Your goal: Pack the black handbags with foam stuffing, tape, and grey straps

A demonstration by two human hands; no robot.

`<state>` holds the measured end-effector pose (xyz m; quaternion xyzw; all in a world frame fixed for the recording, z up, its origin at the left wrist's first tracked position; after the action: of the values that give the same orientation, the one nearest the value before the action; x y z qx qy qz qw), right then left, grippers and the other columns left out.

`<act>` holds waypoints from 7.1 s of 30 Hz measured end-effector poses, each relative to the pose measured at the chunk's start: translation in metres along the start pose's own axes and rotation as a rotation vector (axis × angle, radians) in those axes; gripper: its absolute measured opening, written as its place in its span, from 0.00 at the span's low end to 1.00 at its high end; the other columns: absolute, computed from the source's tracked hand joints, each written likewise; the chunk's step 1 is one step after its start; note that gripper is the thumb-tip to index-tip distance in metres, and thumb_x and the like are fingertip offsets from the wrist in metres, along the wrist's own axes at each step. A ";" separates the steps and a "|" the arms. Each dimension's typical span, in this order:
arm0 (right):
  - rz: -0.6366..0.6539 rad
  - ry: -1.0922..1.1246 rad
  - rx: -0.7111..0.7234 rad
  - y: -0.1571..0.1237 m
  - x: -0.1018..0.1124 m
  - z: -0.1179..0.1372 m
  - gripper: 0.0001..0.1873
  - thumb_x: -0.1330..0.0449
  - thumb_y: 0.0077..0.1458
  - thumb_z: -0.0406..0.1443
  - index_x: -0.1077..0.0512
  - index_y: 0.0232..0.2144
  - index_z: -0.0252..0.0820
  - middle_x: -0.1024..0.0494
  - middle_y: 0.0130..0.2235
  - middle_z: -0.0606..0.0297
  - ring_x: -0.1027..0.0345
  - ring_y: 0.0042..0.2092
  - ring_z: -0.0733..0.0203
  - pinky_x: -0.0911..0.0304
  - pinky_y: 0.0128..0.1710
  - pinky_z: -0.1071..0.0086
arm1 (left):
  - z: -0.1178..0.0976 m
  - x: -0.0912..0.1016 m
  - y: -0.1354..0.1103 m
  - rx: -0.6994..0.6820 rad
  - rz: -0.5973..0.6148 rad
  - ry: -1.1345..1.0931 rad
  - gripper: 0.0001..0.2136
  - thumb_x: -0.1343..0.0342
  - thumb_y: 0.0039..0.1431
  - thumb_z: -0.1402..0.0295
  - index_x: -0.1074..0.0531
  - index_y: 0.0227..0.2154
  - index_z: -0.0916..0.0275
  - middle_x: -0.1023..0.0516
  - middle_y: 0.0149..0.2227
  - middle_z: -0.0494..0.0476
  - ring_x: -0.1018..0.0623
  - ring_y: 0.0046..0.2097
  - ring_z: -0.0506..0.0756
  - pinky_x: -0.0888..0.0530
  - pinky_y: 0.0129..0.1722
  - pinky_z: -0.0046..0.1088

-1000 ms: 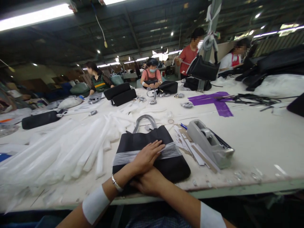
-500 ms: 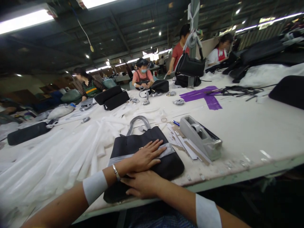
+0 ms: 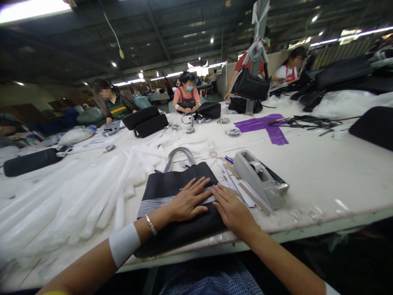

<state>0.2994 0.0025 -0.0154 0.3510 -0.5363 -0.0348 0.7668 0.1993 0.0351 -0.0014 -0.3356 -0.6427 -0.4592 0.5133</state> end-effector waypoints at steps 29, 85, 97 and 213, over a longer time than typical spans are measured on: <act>0.428 0.661 -1.183 -0.017 0.088 -0.199 0.18 0.32 0.48 0.45 0.23 0.29 0.32 0.18 0.34 0.50 0.23 0.33 0.59 0.26 0.36 0.70 | -0.008 -0.020 -0.047 0.145 -0.049 0.065 0.27 0.58 0.69 0.57 0.54 0.67 0.55 0.47 0.68 0.54 0.45 0.68 0.58 0.41 0.64 0.42; 0.762 -0.129 -0.103 0.092 -0.022 -0.036 0.16 0.37 0.51 0.49 0.23 0.25 0.42 0.22 0.25 0.62 0.32 0.28 0.60 0.53 0.24 0.71 | -0.008 -0.016 -0.048 0.178 -0.061 -0.028 0.26 0.57 0.69 0.59 0.54 0.67 0.54 0.49 0.69 0.52 0.46 0.68 0.58 0.43 0.65 0.43; 0.845 0.252 -0.362 0.079 -0.004 -0.077 0.20 0.41 0.52 0.51 0.26 0.23 0.40 0.20 0.25 0.61 0.30 0.25 0.61 0.41 0.26 0.71 | -0.008 -0.015 -0.049 0.179 -0.063 -0.023 0.26 0.57 0.69 0.60 0.53 0.67 0.54 0.50 0.69 0.52 0.46 0.69 0.58 0.43 0.65 0.43; 0.783 -0.077 -0.530 0.046 -0.001 -0.074 0.26 0.40 0.50 0.56 0.23 0.26 0.39 0.20 0.26 0.59 0.27 0.28 0.56 0.37 0.29 0.69 | -0.008 -0.018 -0.050 0.167 -0.065 -0.003 0.25 0.57 0.69 0.60 0.52 0.67 0.53 0.49 0.69 0.52 0.46 0.68 0.58 0.43 0.65 0.44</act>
<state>0.3468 0.0743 -0.0035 -0.0871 -0.6290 0.1085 0.7649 0.1614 0.0102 -0.0312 -0.2713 -0.6901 -0.4202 0.5232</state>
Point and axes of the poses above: each hand's wrist, its own y-axis towards the middle knuckle, its own x-axis out of the back of the hand, z = x × y, the point moved 10 cm from there along y, towards the middle knuckle
